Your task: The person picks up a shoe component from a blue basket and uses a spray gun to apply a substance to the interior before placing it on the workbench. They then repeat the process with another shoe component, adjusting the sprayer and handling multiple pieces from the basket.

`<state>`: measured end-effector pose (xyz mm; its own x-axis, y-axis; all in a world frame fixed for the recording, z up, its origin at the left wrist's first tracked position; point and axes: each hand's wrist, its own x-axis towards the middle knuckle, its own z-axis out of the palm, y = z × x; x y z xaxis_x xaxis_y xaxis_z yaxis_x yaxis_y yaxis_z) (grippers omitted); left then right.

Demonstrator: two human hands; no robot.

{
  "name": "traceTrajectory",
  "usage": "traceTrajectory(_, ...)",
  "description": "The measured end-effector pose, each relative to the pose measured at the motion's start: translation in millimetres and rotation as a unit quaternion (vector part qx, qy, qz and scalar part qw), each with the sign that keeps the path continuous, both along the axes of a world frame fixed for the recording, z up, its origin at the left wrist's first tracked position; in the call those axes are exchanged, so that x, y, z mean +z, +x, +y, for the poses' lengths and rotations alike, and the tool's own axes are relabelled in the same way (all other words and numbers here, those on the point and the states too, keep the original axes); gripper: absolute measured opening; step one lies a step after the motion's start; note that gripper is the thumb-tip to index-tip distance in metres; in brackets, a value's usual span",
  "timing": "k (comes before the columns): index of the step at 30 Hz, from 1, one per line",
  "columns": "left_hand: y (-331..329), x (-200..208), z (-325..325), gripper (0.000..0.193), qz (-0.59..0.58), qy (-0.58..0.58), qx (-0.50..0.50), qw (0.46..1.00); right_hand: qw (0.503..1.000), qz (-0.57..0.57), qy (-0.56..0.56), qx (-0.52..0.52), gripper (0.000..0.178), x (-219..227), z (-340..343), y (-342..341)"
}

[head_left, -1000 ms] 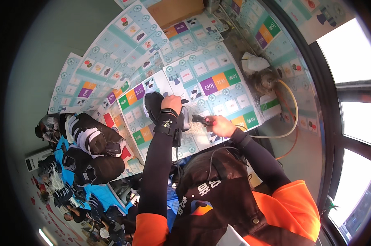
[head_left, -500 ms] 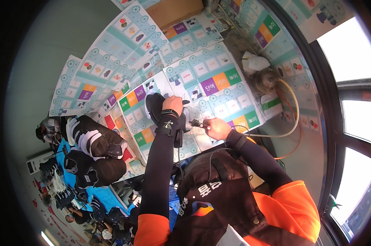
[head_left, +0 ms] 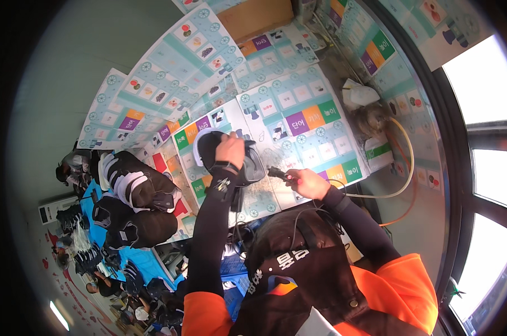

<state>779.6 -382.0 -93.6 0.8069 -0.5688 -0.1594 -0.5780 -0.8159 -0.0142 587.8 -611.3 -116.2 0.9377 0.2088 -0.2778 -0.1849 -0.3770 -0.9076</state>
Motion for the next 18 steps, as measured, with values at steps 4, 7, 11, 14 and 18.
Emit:
traceTrajectory(4, -12.1, 48.3, 1.9, 0.031, -0.198, -0.020, 0.026, 0.980, 0.996, 0.034, 0.046, -0.064, 0.017, 33.2, -10.0, 2.0)
traceTrajectory(7, -23.0, 24.9, -15.6, 0.038, -0.167, -0.032, 0.001, 0.985, 0.996, 0.032, 0.042, -0.077, 0.016, 27.7, -8.3, 10.2)
traceTrajectory(11, -46.9, -14.5, -38.0, 0.042, -0.031, -0.166, 0.056, 0.984, 0.996, -0.004, -0.048, -0.078, 0.018, -2.7, -9.2, 13.2)
traceTrajectory(14, -43.6, -21.9, -44.2, 0.037, -0.013, -0.214, 0.069, 0.974, 0.989, 0.036, -0.067, -0.128, 0.019, -11.2, -4.0, 19.0)
traceTrajectory(18, -33.3, -21.8, -44.3, 0.024, 0.037, -0.261, 0.096, 0.960, 0.985, 0.050, -0.088, -0.142, 0.020, -10.4, 7.8, 23.2)
